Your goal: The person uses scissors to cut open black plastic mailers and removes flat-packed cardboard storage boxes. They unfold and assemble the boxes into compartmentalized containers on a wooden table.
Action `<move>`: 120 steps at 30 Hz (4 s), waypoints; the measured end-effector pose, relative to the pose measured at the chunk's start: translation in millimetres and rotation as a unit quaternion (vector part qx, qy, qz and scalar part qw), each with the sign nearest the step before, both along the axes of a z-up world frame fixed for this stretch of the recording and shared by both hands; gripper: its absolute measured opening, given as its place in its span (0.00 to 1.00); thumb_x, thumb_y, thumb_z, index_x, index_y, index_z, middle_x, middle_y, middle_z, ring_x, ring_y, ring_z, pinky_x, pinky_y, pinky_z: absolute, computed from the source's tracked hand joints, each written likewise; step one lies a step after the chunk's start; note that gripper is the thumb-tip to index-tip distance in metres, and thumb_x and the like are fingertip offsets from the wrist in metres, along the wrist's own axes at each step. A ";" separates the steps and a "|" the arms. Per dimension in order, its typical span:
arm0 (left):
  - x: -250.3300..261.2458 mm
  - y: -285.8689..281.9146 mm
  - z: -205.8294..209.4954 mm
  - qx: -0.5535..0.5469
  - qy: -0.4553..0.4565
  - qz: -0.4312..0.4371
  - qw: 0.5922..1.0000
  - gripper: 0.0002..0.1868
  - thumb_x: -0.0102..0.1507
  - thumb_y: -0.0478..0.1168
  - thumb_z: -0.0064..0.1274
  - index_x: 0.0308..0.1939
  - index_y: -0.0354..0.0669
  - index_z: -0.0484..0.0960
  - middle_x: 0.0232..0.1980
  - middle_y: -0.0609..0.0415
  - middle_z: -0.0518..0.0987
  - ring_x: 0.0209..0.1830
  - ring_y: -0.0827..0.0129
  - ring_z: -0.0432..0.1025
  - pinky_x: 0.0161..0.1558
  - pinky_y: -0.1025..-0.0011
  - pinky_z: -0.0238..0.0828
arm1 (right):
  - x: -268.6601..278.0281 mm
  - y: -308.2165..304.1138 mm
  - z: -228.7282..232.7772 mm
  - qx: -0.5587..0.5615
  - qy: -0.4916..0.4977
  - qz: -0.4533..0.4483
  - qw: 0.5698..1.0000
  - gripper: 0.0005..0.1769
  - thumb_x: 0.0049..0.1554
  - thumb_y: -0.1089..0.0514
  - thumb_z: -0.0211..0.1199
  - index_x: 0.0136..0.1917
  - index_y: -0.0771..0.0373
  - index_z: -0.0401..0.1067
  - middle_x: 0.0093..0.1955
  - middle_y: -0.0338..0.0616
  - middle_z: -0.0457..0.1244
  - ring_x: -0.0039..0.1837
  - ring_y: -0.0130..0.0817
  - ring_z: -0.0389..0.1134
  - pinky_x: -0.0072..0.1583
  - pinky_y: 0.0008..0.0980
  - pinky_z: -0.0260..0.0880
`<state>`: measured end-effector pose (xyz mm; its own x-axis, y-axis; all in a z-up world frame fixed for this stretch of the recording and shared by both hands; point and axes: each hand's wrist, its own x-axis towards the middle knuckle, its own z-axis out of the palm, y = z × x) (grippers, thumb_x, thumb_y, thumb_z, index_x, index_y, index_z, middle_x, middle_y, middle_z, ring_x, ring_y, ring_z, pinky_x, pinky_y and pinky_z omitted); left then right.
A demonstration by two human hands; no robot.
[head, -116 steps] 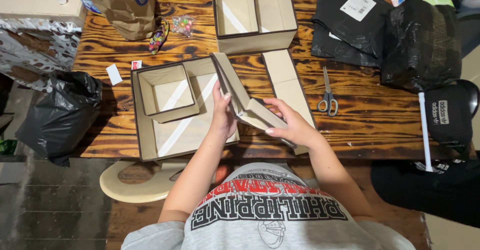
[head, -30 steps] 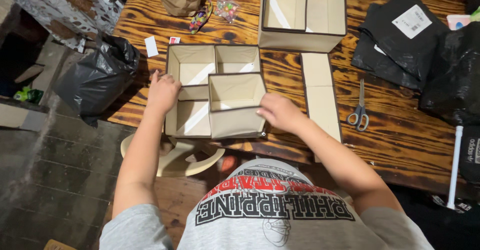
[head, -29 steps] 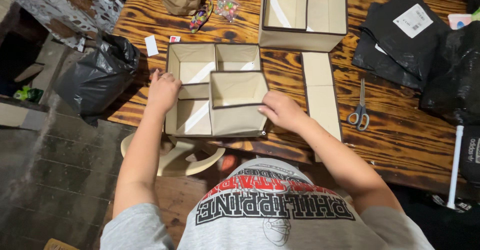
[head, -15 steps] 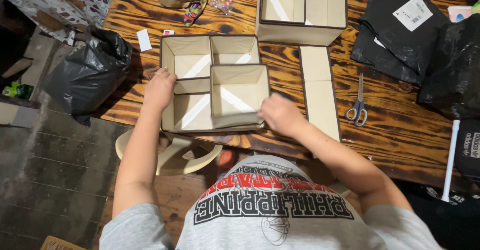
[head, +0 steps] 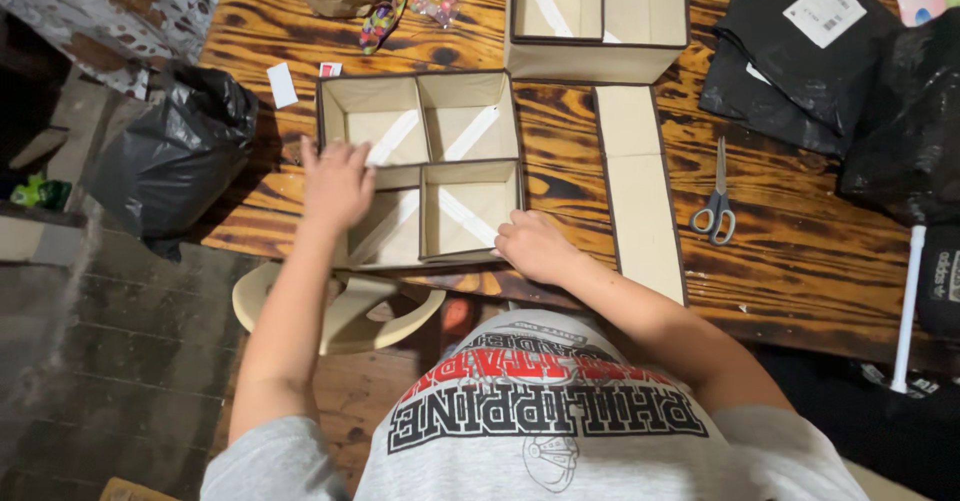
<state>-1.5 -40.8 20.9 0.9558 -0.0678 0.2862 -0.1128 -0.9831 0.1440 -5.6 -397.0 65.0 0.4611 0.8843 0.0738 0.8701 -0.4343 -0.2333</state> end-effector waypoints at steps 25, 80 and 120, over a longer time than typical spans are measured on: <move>8.9 -162.6 18.2 -0.158 0.032 -0.058 0.985 0.43 0.65 0.56 0.53 0.77 0.39 0.58 0.83 0.37 0.43 0.83 0.40 0.37 0.72 0.32 0.30 | -14.9 -210.7 -47.2 -0.096 0.169 -0.632 0.750 0.54 0.42 0.36 0.74 0.77 0.42 0.56 0.70 0.62 0.54 0.72 0.60 0.53 0.67 0.64 0.58; -27.8 -311.6 9.1 -0.657 0.514 -0.004 0.551 0.47 0.54 0.54 0.49 0.78 0.76 0.53 0.75 0.49 0.65 0.71 0.48 0.62 0.59 0.40 0.64 | 63.2 -248.4 23.2 -0.008 -0.078 -0.453 0.888 0.21 0.49 0.50 0.73 0.51 0.60 0.70 0.49 0.53 0.64 0.48 0.56 0.69 0.46 0.52 0.70; -20.1 -314.8 -0.3 -0.576 0.560 -0.053 0.593 0.46 0.57 0.56 0.52 0.79 0.64 0.57 0.71 0.47 0.71 0.66 0.57 0.67 0.58 0.59 0.68 | 87.3 -252.3 -10.1 -0.273 0.002 -0.449 0.851 0.09 0.55 0.66 0.61 0.46 0.64 0.82 0.47 0.55 0.72 0.50 0.50 0.75 0.48 0.43 0.77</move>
